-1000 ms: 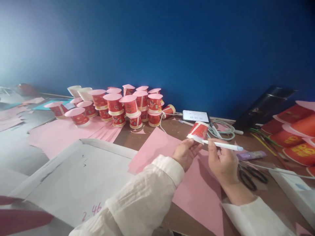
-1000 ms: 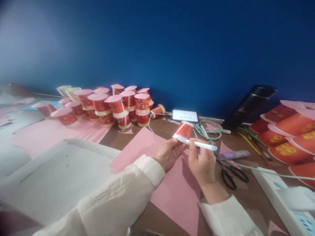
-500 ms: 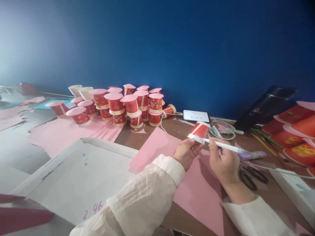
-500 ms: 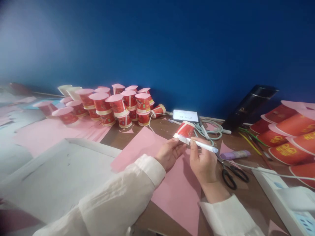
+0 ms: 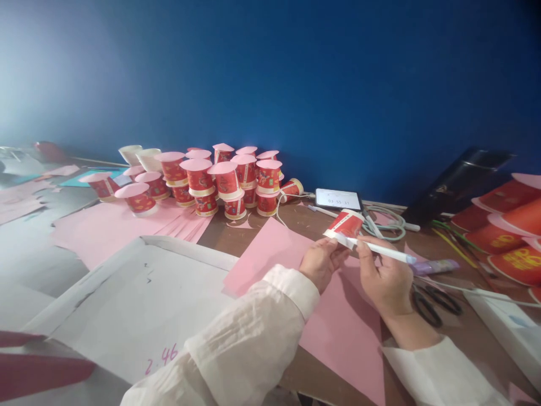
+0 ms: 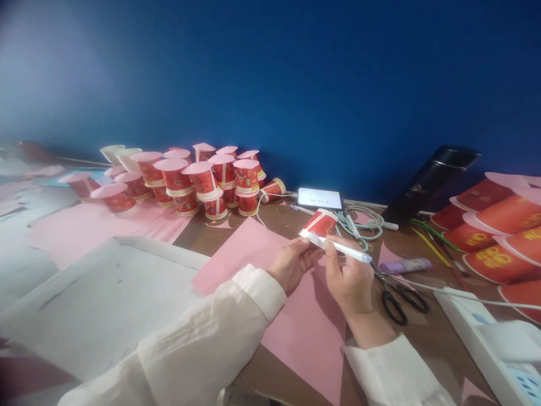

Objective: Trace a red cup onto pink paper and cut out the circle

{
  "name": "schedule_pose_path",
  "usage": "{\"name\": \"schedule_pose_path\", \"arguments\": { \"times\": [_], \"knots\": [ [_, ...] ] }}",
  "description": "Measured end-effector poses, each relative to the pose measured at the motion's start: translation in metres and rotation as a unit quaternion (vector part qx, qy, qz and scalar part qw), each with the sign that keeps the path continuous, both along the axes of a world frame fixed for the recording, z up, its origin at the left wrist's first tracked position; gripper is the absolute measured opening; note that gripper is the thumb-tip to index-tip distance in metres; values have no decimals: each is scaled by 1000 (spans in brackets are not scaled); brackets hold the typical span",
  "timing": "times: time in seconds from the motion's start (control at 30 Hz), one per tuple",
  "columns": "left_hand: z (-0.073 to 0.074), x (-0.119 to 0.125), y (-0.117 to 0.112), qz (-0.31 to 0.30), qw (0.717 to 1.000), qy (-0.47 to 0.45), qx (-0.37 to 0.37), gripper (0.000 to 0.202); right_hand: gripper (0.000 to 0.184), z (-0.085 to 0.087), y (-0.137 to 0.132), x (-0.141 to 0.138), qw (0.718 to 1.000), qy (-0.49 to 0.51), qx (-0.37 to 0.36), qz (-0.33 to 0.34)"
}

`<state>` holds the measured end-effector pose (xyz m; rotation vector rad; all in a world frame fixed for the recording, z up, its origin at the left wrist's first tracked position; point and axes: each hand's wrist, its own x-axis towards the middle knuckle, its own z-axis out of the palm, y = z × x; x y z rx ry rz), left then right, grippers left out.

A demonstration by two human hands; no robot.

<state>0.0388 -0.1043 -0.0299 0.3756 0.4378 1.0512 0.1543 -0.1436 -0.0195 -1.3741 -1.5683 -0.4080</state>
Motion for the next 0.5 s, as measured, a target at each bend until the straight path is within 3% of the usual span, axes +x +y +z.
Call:
{"name": "schedule_pose_path", "arguments": {
  "times": [0.3,0.5],
  "knots": [
    [2,0,1,0,1000,-15,-12,17,23,-4,-2,-2,999,27,-1,39],
    [6,0,0,21,998,-39,-48,13,36,-10,7,9,975,220,-19,14]
  ]
}}
